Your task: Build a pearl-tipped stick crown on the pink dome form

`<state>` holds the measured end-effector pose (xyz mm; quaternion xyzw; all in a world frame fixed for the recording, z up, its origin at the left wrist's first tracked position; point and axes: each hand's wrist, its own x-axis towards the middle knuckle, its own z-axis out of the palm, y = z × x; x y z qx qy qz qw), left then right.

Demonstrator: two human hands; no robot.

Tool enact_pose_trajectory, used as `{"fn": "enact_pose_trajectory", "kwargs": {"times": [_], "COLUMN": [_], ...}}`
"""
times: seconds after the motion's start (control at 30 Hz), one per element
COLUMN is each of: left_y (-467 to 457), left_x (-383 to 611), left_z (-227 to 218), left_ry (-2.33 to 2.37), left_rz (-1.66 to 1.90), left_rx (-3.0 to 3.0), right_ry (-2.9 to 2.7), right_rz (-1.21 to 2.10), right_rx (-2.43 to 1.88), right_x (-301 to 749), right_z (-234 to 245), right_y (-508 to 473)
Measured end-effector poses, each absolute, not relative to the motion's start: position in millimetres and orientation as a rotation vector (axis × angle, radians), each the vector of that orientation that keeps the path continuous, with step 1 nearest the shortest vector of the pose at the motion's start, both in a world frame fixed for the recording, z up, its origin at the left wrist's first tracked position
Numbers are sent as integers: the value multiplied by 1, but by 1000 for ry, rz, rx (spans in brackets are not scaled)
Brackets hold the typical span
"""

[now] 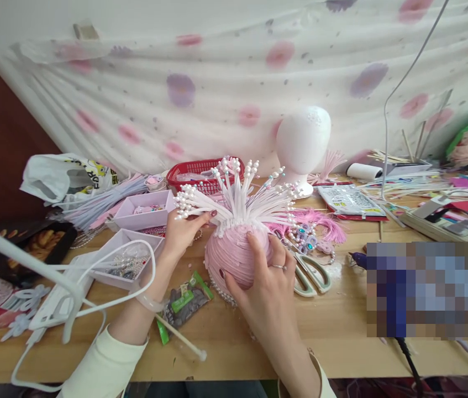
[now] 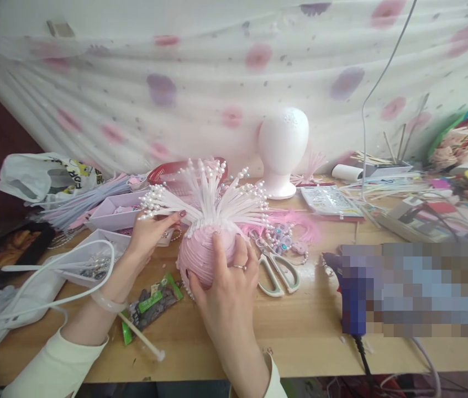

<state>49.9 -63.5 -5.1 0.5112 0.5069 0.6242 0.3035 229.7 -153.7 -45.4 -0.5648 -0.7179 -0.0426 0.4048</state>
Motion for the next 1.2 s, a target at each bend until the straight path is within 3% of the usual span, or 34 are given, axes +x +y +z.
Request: {"fn": "enact_pose_trajectory", "kwargs": {"times": [0.73, 1.2], "left_y": [-52, -46], "left_x": [46, 34], "left_z": [6, 33], "left_ry": [1180, 1224], "left_rz": [1582, 1218], "left_rx": [1304, 1402], "right_ry": [-1804, -1832], "right_rz": [-154, -160], "right_rx": [-1413, -1440], "right_x": [231, 235], "right_z": [-52, -54], "right_y": [-152, -152]}}
